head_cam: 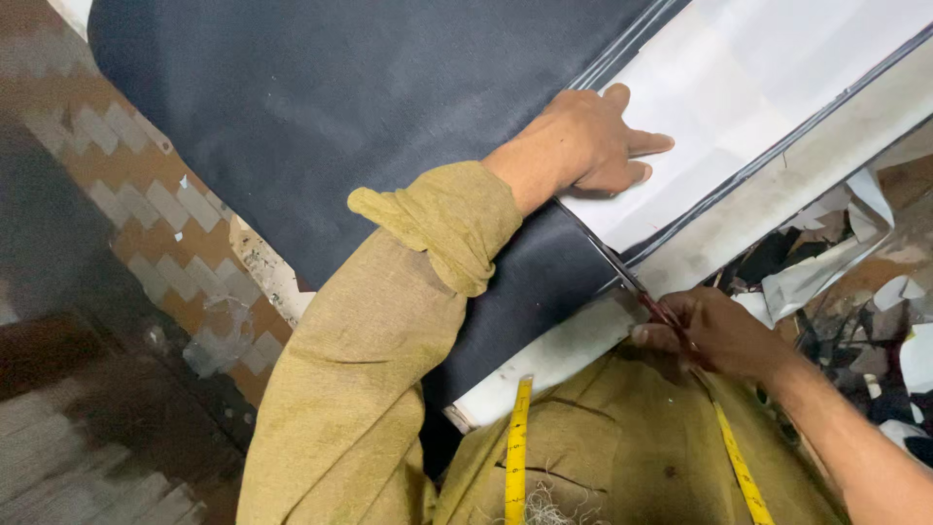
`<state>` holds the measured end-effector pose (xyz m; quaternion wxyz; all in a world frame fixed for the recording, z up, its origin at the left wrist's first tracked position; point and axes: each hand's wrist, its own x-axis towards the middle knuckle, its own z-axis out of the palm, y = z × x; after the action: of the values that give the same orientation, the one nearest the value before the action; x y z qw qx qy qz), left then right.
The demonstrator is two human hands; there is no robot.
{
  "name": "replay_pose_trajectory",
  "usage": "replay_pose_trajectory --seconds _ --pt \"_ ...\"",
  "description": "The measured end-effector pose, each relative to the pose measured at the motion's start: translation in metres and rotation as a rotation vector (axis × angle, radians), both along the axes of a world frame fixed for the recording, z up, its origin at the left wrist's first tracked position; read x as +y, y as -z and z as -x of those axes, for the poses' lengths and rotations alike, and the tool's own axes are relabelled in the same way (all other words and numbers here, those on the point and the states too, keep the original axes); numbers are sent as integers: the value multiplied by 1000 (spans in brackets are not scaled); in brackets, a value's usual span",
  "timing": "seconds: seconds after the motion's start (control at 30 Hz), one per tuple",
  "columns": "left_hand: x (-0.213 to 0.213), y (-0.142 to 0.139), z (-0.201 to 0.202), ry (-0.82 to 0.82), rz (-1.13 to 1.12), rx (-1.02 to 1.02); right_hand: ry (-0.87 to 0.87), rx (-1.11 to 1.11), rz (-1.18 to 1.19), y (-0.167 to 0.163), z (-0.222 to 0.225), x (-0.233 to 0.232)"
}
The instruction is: The person marks a white paper pattern on a dark fabric using chalk, then uses shears to cut the fabric along the pattern outline. The person removes the cut fabric piece and sets it aside.
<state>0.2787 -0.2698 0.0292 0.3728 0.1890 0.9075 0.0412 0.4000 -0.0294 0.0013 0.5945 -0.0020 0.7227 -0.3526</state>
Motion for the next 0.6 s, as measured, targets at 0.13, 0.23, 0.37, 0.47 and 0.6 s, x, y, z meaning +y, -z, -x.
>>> replay_pose_trajectory --seconds 0.13,0.23,0.37,0.47,0.6 --pt "0 5 4 -35 -20 -7 -82 27 -129 -14 5 -8" --pt "-4 6 6 -42 -73 11 -99 19 -171 -16 8 -13" --pt "-11 2 8 -63 -73 -56 -1 -1 -51 -8 12 -22" --pt "-14 -2 8 -91 -89 -80 -11 27 14 -2 15 -31" --pt "-15 -7 8 -113 -107 -89 -34 21 -37 -3 16 -42"
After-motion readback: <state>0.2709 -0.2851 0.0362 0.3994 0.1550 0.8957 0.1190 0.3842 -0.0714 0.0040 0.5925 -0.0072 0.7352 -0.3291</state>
